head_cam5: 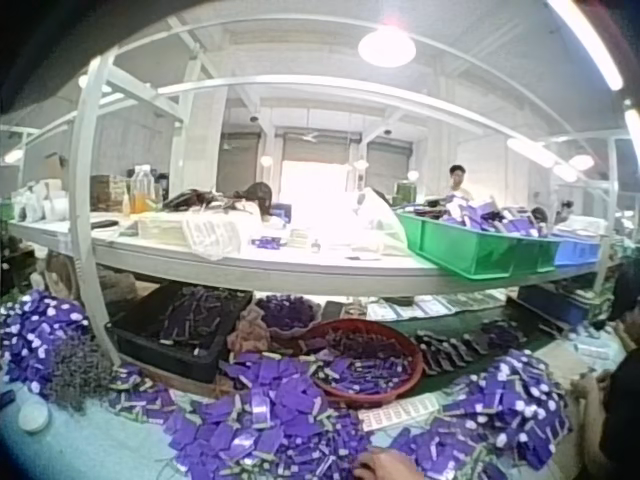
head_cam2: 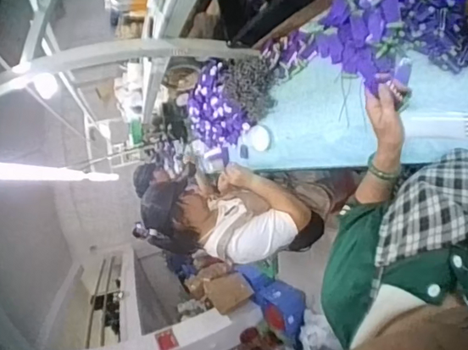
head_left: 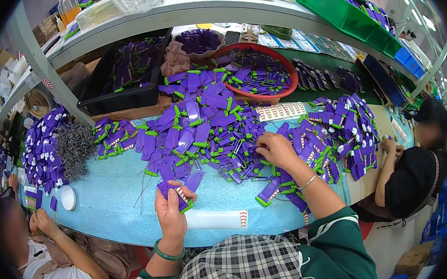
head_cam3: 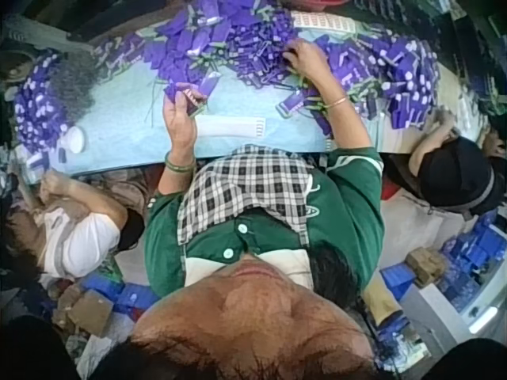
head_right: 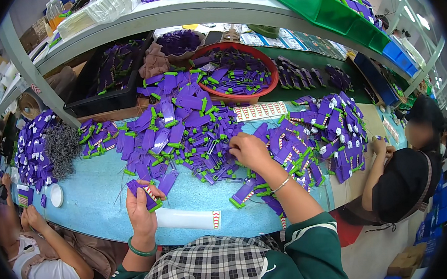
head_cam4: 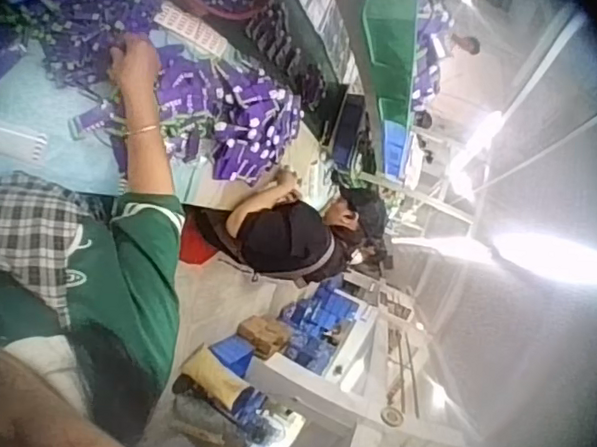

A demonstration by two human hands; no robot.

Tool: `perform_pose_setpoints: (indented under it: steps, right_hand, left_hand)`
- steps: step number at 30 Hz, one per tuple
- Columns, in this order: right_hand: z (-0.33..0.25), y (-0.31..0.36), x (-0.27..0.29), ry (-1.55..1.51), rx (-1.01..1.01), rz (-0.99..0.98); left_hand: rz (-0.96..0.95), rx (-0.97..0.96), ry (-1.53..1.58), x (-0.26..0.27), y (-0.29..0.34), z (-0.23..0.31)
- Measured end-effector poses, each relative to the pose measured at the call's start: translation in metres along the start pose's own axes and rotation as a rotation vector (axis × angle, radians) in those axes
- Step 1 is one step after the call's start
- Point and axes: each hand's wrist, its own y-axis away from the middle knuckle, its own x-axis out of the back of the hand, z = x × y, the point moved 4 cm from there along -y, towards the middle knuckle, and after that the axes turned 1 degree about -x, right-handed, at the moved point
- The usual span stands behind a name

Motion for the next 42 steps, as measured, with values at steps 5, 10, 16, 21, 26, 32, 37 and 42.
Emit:
perform_pose_setpoints:
  steps: [5, 10, 16, 21, 26, 32, 37, 42]
  right_hand:
    - [-0.013, 0.024, 0.019, -0.356, -0.04, -0.055]
    - [-0.071, 0.07, 0.002, -0.736, 0.075, -0.201]
    - [-0.105, 0.088, -0.005, -0.438, 0.222, -0.011]
    - [-0.107, 0.094, -0.003, -0.299, 0.22, 0.087]
    - [-0.102, 0.095, -0.012, -0.451, 0.231, -0.054]
    - [-0.097, 0.1, -0.022, -0.517, 0.104, -0.034]
    - [-0.052, 0.083, 0.02, -0.449, 0.07, -0.083]
    - [0.0, 0.072, 0.09, 0.234, 0.036, 0.161]
  left_hand:
    - [-0.086, 0.076, -0.116, -0.008, 0.001, -0.017]
    - [-0.389, 0.285, -0.4, -0.041, 0.017, -0.039]
    - [-0.623, 0.059, -0.711, -0.061, 0.029, -0.036]
    - [-0.663, 0.027, -0.842, -0.064, 0.031, -0.029]
    - [-0.716, 0.084, -0.81, -0.065, 0.038, -0.037]
    - [-0.624, 0.333, -0.564, -0.063, 0.045, -0.055]
    - [-0.636, 0.036, -0.885, -0.06, 0.017, -0.038]
    - [-0.358, -0.345, -1.734, -0.019, -0.028, -0.017]
